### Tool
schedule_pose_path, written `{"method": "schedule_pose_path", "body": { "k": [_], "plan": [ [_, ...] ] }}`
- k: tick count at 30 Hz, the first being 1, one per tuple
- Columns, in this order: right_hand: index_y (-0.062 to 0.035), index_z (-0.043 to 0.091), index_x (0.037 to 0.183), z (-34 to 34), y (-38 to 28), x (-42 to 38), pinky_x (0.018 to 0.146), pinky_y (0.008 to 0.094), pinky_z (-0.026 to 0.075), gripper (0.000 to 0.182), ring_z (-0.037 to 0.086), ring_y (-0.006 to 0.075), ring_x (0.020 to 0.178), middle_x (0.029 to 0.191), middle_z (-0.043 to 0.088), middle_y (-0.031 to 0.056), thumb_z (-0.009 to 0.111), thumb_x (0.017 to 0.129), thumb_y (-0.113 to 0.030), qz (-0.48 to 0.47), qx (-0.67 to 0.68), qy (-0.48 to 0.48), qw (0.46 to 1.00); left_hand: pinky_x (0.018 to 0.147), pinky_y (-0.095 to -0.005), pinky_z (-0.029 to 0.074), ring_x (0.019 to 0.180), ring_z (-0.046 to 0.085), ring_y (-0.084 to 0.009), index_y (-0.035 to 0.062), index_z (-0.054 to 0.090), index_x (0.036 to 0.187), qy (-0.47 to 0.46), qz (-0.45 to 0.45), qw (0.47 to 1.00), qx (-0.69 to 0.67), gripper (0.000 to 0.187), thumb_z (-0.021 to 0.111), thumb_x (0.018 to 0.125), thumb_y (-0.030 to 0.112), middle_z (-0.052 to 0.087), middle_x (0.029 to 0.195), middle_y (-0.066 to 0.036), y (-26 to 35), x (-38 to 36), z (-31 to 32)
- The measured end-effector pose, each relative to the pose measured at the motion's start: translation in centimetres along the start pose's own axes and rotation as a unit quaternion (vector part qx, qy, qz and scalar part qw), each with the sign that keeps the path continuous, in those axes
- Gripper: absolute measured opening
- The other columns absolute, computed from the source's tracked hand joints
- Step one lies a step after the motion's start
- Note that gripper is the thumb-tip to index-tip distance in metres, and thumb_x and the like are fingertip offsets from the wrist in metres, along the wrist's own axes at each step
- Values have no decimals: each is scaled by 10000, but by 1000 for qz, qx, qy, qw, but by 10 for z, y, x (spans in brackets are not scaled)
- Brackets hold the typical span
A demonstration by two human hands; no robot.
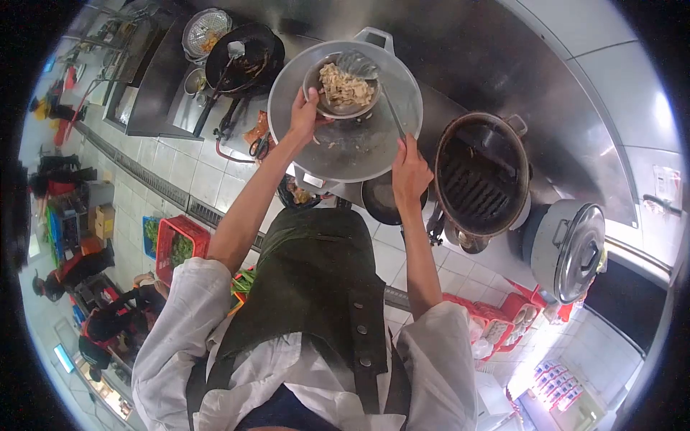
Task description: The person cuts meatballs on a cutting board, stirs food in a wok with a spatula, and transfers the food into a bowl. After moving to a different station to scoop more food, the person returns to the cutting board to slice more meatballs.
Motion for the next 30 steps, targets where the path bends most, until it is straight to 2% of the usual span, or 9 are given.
{"method": "schedule_pose_path", "body": {
  "k": [3,7,8,14,17,20,23,26,30],
  "plan": [
    [-132,659,1151,-18,-3,7,587,452,531,229,689,388,712,809,714,168,603,975,-268,24,42,14,999,531,-306,614,680,678,-163,161,461,1358,38,49,998,-28,382,486,1045,380,652,1041,-84,9,-8,-14],
    [-116,667,1152,-27,7,38,667,523,528,282,684,420,780,816,708,191,618,952,-307,51,-37,-57,996,555,-298,617,828,691,-162,160,460,1379,76,75,994,25,425,516,1032,399,643,1088,-64,29,-19,-57],
    [-118,669,1180,-20,13,49,721,525,532,324,688,407,832,885,714,201,605,943,-329,68,-50,-135,987,557,-281,611,810,690,-158,143,469,1366,104,62,993,16,446,540,1019,415,642,1082,-67,34,-26,-70],
    [-109,698,1090,65,38,132,792,453,555,245,707,343,943,1002,728,164,641,886,-234,-105,-288,-269,913,477,-230,535,728,668,-127,122,486,1341,147,124,978,79,467,532,1014,453,654,1014,-57,64,-72,-165],
    [-101,711,993,121,4,156,790,445,558,176,711,332,957,967,729,149,658,852,-193,-216,-287,-274,892,540,-262,589,779,692,-134,112,501,1344,212,78,973,41,433,504,1036,418,666,1055,-53,75,-128,-198],
    [-101,720,956,169,-54,157,757,447,565,148,714,317,952,928,723,140,630,859,-167,-349,-236,-366,830,582,-287,612,811,703,-150,119,497,1386,265,54,959,83,431,491,1047,387,666,1090,-55,72,-184,-241],
    [-107,729,894,180,-125,192,709,446,569,126,722,315,897,901,719,138,610,866,-139,-453,-297,-309,781,544,-255,574,751,668,-112,101,499,1376,322,51,940,103,459,505,1040,414,657,1061,-40,51,-237,-284],
    [-111,734,846,180,-190,224,680,444,573,109,727,316,842,903,723,148,628,832,-90,-493,-252,-205,807,493,-218,510,695,615,-66,91,507,1356,361,31,926,105,483,520,1028,445,636,998,-15,26,-283,-305],
    [-118,734,787,214,-233,203,666,432,573,79,727,311,798,861,721,145,659,800,-96,-594,-232,-184,748,483,-213,508,678,631,-64,99,518,1351,425,22,901,82,495,522,1021,468,665,962,-15,-11,-332,-308]
  ]
}}
Point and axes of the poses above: each hand's wrist, its own x-axis towards the middle knuckle, its own z-axis out of the palm, y = z × x, the point moved 9 cm from there along x, towards the middle knuckle
